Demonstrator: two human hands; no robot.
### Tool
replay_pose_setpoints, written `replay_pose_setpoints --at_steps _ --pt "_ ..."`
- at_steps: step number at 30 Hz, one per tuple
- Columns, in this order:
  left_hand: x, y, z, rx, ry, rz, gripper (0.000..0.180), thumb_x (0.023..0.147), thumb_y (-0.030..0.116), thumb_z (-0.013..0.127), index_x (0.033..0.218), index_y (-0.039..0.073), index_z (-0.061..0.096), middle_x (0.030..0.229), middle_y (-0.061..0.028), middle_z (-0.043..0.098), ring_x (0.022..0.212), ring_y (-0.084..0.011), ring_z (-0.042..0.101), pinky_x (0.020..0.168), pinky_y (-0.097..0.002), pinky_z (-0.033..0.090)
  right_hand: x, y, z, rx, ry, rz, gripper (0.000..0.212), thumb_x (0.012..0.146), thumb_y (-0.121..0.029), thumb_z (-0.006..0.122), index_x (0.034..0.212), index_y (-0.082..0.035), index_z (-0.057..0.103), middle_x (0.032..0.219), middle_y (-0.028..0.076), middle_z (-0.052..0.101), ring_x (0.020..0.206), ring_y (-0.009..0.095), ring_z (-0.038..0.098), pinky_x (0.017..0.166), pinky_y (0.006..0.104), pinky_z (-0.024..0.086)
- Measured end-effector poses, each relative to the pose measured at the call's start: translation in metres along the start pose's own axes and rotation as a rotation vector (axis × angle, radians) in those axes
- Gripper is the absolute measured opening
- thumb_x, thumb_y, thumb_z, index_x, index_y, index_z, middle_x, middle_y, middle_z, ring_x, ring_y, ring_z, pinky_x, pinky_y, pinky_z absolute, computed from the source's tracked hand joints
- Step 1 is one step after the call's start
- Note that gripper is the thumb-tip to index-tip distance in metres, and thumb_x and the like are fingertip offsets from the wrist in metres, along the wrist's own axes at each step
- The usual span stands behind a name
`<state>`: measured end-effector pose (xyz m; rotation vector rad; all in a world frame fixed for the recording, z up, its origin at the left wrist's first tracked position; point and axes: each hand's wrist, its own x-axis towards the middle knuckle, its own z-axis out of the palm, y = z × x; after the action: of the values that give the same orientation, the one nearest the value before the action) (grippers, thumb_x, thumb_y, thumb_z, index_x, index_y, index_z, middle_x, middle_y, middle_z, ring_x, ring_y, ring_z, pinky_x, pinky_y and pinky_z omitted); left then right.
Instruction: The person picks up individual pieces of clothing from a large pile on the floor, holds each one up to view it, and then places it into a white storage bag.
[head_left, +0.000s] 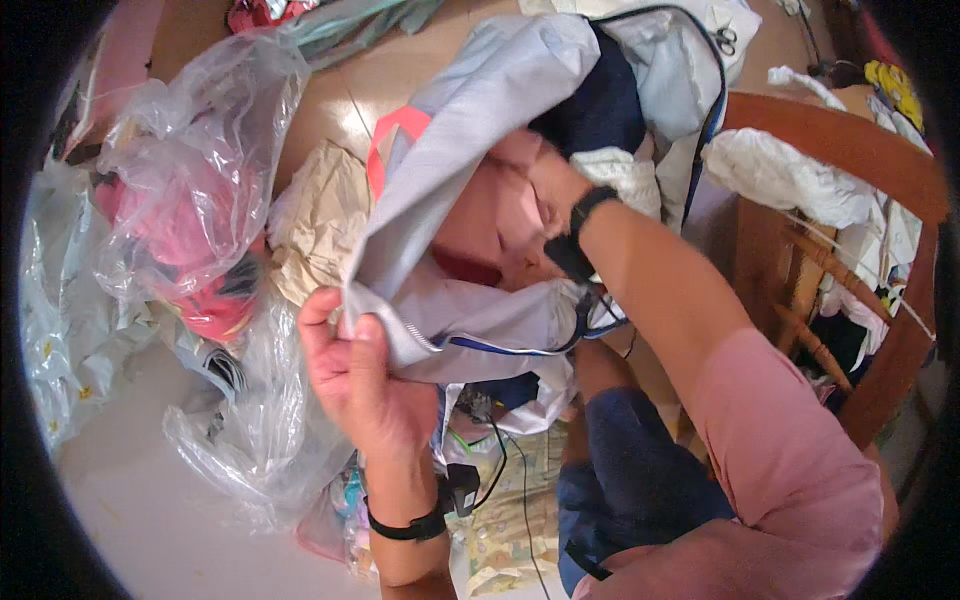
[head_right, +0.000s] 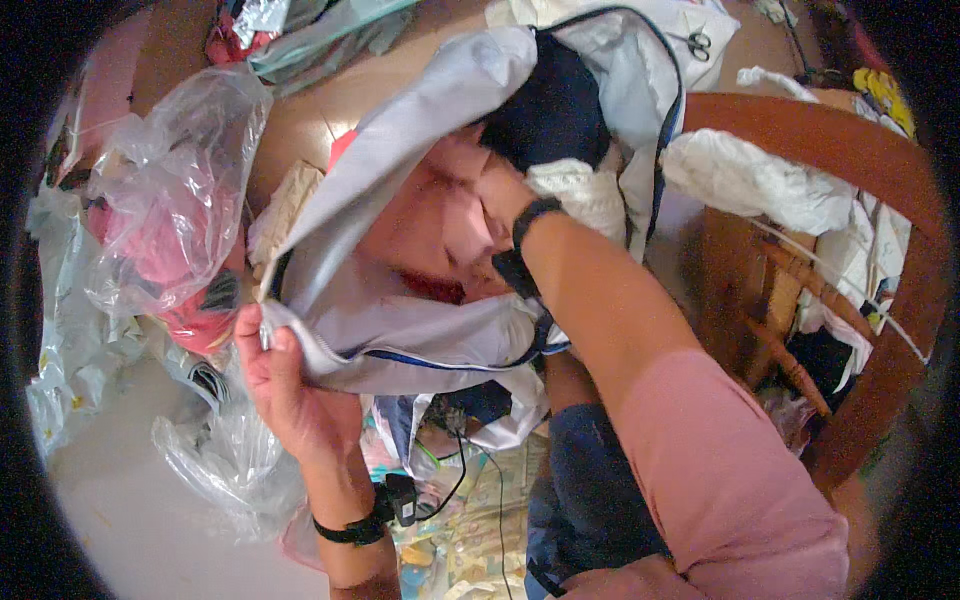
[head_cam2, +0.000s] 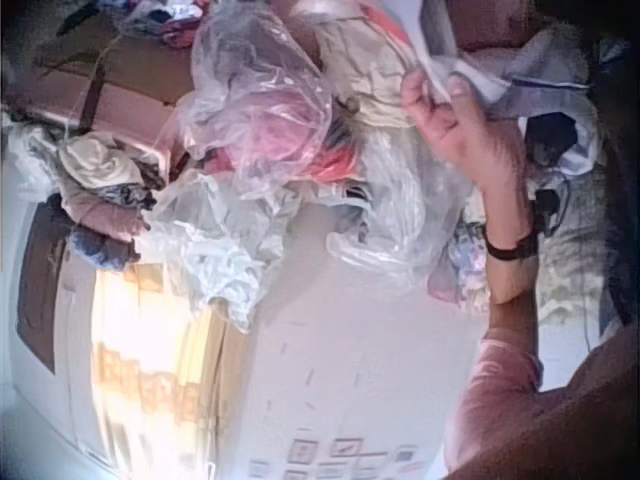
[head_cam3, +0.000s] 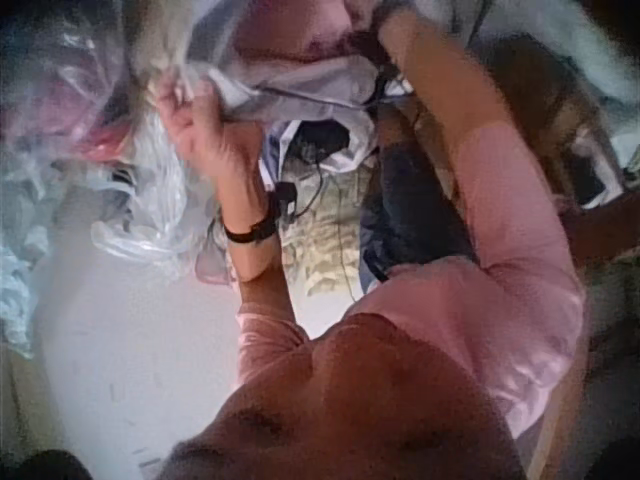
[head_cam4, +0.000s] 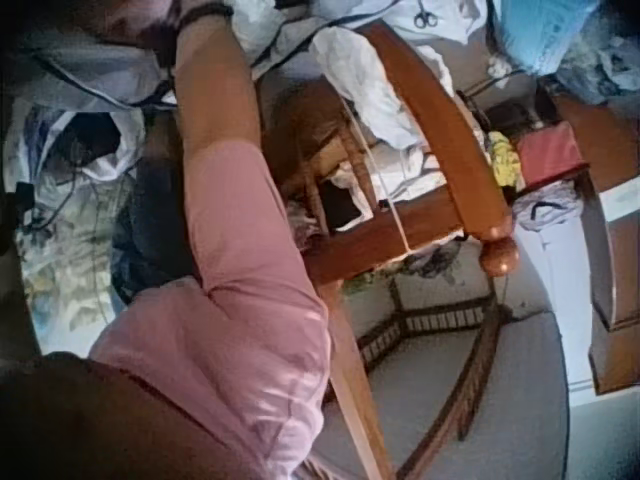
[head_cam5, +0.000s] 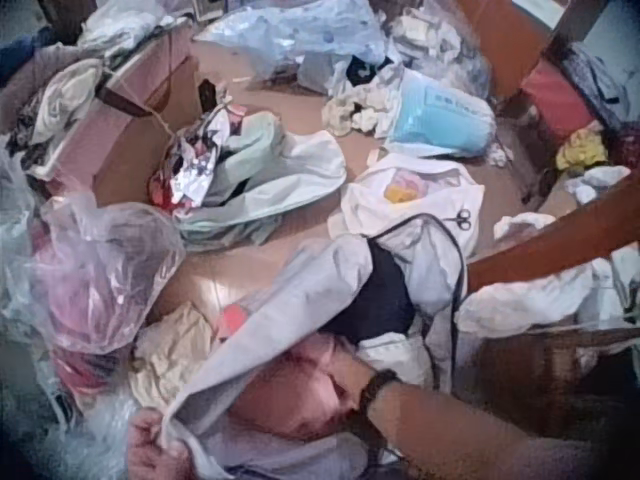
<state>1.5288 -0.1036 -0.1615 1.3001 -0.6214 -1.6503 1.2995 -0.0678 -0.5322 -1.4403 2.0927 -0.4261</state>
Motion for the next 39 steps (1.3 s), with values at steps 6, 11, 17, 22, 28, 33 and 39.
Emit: replay_pose_setpoints --at_steps 6,11,17,22,28,33,39 --pt "-0.005 -0.001 -0.040 0.041 -0.012 -0.009 0.034 0.087 0.003 0.057 0.117 0.002 0.042 0.112 -0.0162 0.057 0.102 -0.0187 0.055 0.093 -0.0323 0.042 0.000 -0.108 -0.042 -0.060 0.005 0.252 0.042 0.089 -0.033 0.048 0.120 -0.006 0.054 0.129 0.018 0.049 0.119 0.030 0.045 0.094 0.0364 0.038" --pt "-0.004 -0.003 -0.025 0.005 -0.001 -0.016 0.032 0.087 0.001 0.056 0.116 0.001 0.042 0.111 -0.0155 0.058 0.100 -0.0172 0.056 0.088 -0.0307 0.044 -0.053 -0.171 -0.088 -0.204 -0.001 0.041 0.058 0.073 -0.030 0.060 0.124 -0.005 0.050 0.131 0.018 0.045 0.122 0.038 0.039 0.103 0.0430 0.031" --pt "-0.015 0.001 0.005 0.084 -0.086 -0.103 0.034 0.087 -0.002 0.054 0.118 0.001 0.040 0.104 -0.0126 0.061 0.091 -0.0131 0.058 0.083 -0.0265 0.045 -0.101 -0.142 -0.027 -0.519 -0.329 -0.242 0.047 0.076 -0.015 0.055 0.121 -0.004 0.052 0.135 0.014 0.041 0.128 0.035 0.032 0.103 0.0436 0.032" --pt "-0.042 0.006 -0.019 0.225 -0.142 -0.062 0.049 0.086 -0.002 0.056 0.129 0.002 0.033 0.101 -0.0090 0.057 0.089 -0.0120 0.054 0.079 -0.0248 0.044 -0.130 -0.178 -0.064 -0.225 -0.170 -0.356 0.029 0.077 -0.012 0.050 0.103 -0.005 0.062 0.112 0.019 0.056 0.110 0.036 0.048 0.089 0.0444 0.041" --pt "-0.145 0.041 -0.088 0.179 0.098 -0.008 0.047 0.086 0.000 0.057 0.128 0.002 0.034 0.098 -0.0090 0.054 0.084 -0.0148 0.052 0.078 -0.0298 0.044 -0.253 -0.213 -0.197 0.322 -0.321 -0.072 0.023 0.081 -0.014 0.055 0.099 0.000 0.060 0.095 0.021 0.061 0.092 0.037 0.058 0.080 0.0442 0.046" --pt "-0.258 0.087 -0.137 0.161 0.162 0.032 0.038 0.086 0.001 0.057 0.120 0.002 0.040 0.080 -0.0049 0.055 0.074 -0.0149 0.052 0.073 -0.0283 0.044 -0.381 -0.216 -0.309 0.218 -0.469 -0.215 0.024 0.076 -0.011 0.055 0.097 -0.002 0.061 0.098 0.018 0.061 0.090 0.036 0.057 0.082 0.0449 0.045" --pt "-0.361 0.139 -0.168 0.061 0.058 0.146 0.032 0.085 0.001 0.058 0.114 0.003 0.044 0.077 -0.0049 0.055 0.070 -0.0149 0.052 0.067 -0.0267 0.044 -0.568 -0.232 -0.428 0.074 -0.351 -0.274 0.021 0.071 -0.008 0.052 0.087 -0.003 0.065 0.098 0.014 0.062 0.093 0.034 0.057 0.084 0.0426 0.044"
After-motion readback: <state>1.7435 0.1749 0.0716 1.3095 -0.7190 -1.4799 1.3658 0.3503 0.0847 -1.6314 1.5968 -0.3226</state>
